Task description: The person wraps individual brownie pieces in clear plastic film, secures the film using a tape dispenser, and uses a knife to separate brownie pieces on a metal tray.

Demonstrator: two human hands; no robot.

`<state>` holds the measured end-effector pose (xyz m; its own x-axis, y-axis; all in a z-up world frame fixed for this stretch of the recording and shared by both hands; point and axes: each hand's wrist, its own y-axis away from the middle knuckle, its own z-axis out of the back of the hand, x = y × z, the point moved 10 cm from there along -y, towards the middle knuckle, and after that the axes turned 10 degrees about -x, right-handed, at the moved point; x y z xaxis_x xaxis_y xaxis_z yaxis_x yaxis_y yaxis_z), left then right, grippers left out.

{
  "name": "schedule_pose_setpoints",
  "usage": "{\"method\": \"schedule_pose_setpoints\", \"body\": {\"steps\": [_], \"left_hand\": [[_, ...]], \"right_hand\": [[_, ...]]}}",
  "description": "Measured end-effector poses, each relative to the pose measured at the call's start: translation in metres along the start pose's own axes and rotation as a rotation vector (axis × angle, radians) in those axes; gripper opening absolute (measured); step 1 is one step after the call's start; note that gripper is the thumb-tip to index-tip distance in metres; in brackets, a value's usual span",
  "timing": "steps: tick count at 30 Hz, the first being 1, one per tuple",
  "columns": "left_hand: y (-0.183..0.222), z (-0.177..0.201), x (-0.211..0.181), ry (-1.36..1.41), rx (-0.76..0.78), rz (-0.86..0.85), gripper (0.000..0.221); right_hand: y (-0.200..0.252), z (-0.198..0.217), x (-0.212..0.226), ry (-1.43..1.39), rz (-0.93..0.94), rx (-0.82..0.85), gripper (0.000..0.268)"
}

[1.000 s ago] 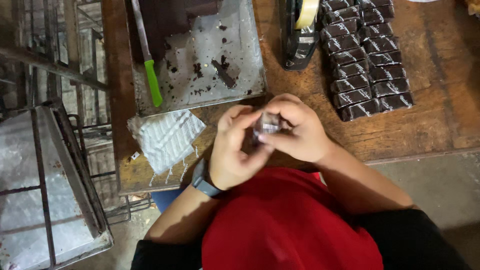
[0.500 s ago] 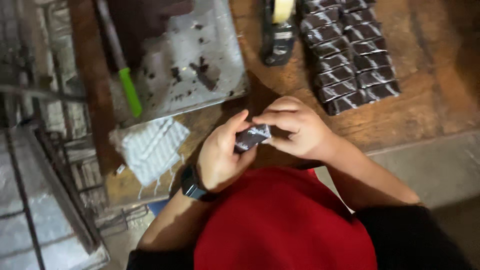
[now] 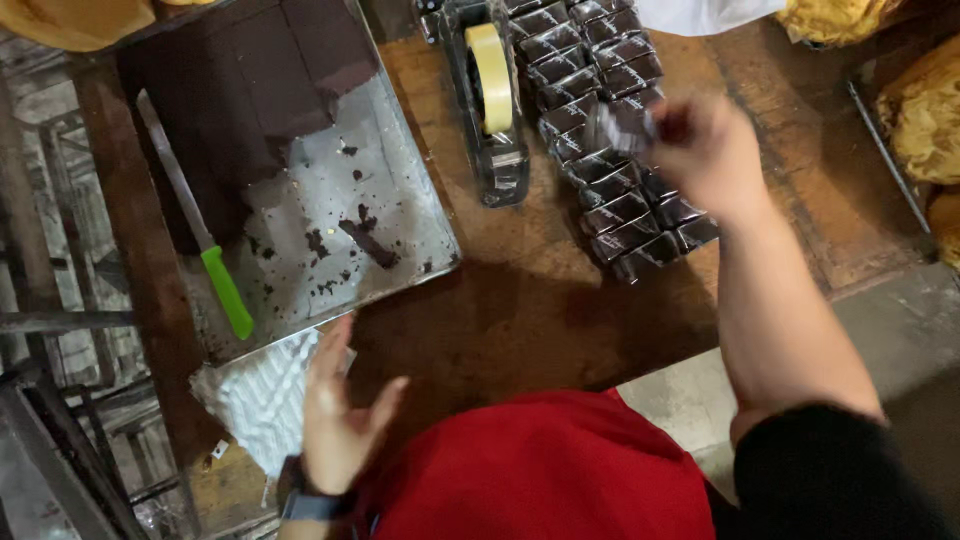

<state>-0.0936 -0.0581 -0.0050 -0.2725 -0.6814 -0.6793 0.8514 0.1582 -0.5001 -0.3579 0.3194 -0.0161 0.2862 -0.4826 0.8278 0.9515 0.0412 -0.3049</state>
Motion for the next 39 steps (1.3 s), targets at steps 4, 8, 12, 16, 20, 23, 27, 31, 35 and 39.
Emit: {"method": "schedule_pose_setpoints", "body": {"steps": [4, 8, 12, 16, 20, 23, 27, 31, 35, 39], "left_hand": [[0.031, 0.025, 0.024, -0.156, -0.087, 0.062, 0.075], [0.057, 0.036, 0.040, -0.293, -0.113, 0.091, 0.065], [0.075, 0.047, 0.048, -0.372, -0.186, 0.072, 0.049], [0.085, 0.062, 0.043, -0.341, -0.233, -0.058, 0.042], [0.094, 0.079, 0.063, -0.434, -0.274, -0.014, 0.030], [0.098, 0.084, 0.090, -0.490, -0.125, 0.127, 0.024], [0.104, 0.089, 0.100, -0.489, -0.015, 0.191, 0.021], [0.111, 0.092, 0.101, -0.514, -0.108, 0.185, 0.024], [0.121, 0.093, 0.102, -0.486, -0.168, 0.184, 0.038], [0.122, 0.093, 0.107, -0.457, -0.133, 0.222, 0.051]], "right_hand": [[-0.079, -0.025, -0.039, 0.272, 0.083, -0.057, 0.037], [-0.108, -0.073, -0.036, 0.422, 0.270, 0.009, 0.044], [-0.094, -0.074, -0.004, 0.510, 0.383, -0.058, 0.062], [-0.027, -0.077, 0.075, 0.155, 0.454, -0.135, 0.045], [0.091, -0.183, 0.156, -0.229, 0.500, 0.355, 0.019], [0.188, -0.274, 0.206, -0.241, 0.670, 0.691, 0.008], [0.245, -0.341, 0.235, -0.201, 0.802, 0.715, 0.015], [0.249, -0.357, 0.234, -0.191, 0.815, 0.659, 0.006], [0.252, -0.361, 0.232, -0.183, 0.838, 0.699, 0.013], [0.254, -0.362, 0.230, -0.192, 0.848, 0.707, 0.014]]}}
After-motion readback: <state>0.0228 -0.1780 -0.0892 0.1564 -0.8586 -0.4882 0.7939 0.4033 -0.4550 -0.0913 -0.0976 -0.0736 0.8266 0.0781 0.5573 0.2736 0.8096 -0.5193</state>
